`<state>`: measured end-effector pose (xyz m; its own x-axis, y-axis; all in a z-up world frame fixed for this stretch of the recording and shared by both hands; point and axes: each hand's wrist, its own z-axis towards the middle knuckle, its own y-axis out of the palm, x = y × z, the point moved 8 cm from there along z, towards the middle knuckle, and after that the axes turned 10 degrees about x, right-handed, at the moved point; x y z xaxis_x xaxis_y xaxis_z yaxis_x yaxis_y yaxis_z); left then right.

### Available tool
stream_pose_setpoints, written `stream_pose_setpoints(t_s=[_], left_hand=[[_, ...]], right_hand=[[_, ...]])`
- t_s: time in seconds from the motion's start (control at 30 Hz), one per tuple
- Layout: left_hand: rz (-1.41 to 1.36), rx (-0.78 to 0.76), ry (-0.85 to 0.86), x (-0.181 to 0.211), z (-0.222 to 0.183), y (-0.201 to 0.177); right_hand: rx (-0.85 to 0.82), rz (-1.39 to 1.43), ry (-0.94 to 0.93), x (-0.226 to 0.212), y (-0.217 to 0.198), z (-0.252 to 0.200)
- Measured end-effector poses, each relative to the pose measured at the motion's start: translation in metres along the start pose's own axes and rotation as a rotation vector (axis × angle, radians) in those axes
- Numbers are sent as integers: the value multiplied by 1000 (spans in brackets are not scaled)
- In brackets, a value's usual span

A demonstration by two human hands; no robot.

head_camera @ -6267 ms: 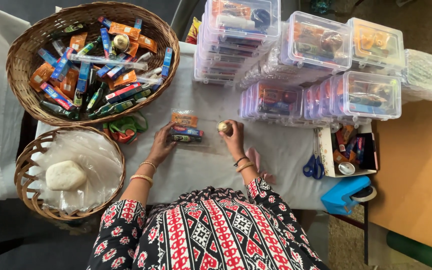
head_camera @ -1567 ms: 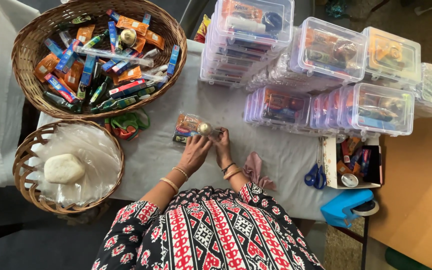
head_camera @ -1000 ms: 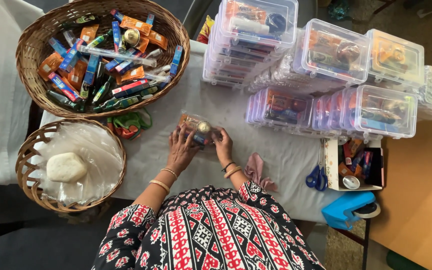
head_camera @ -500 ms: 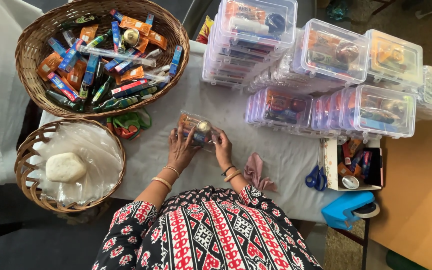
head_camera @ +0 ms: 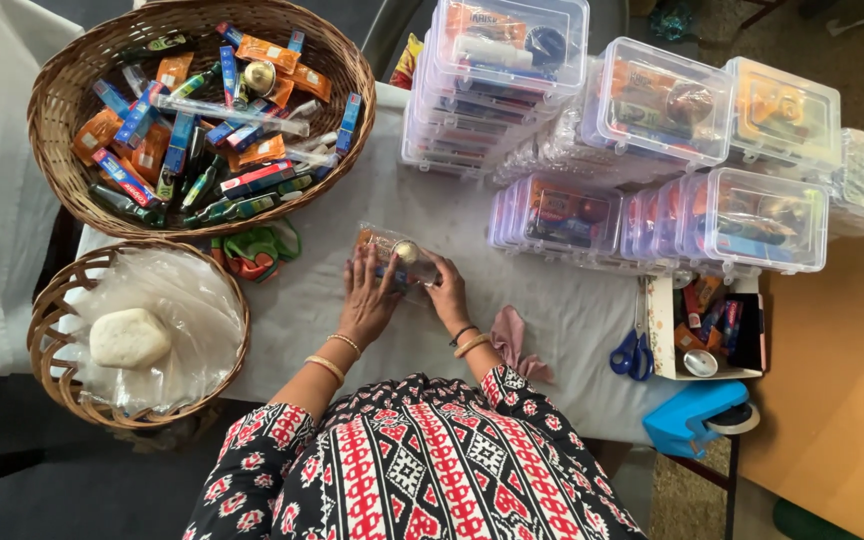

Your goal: The person sits at a table and packs small toiletry packets and tubes into small clear plastic boxes. They wipe some items with a pink cloth, place the items into an open box, close the lid, and stack the filled box with others on the table.

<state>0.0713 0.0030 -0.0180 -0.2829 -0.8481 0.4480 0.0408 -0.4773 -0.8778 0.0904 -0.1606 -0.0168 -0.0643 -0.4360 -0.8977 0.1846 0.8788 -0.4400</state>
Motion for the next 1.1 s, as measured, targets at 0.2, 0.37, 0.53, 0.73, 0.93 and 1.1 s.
stream_pose_setpoints(t_s=[0.2, 0.37, 0.53, 0.73, 0.93, 1.1], left_hand=[[60, -60, 180, 14, 8, 3], [56, -81, 181, 10, 8, 8], [54, -99, 178, 9, 8, 8], [16, -120, 161, 7, 10, 8], [-178, -35, 30, -11, -1, -9], [-387, 195, -211, -50, -24, -32]], right_hand=[[62, -151, -110, 15, 4, 1], [28, -117, -40, 34, 0, -2], [149, -287, -222, -3, -65, -32], [122, -856, -200, -1, -133, -112], [86, -647, -50, 17, -148, -132], [112, -248, -219, -20, -93, -62]])
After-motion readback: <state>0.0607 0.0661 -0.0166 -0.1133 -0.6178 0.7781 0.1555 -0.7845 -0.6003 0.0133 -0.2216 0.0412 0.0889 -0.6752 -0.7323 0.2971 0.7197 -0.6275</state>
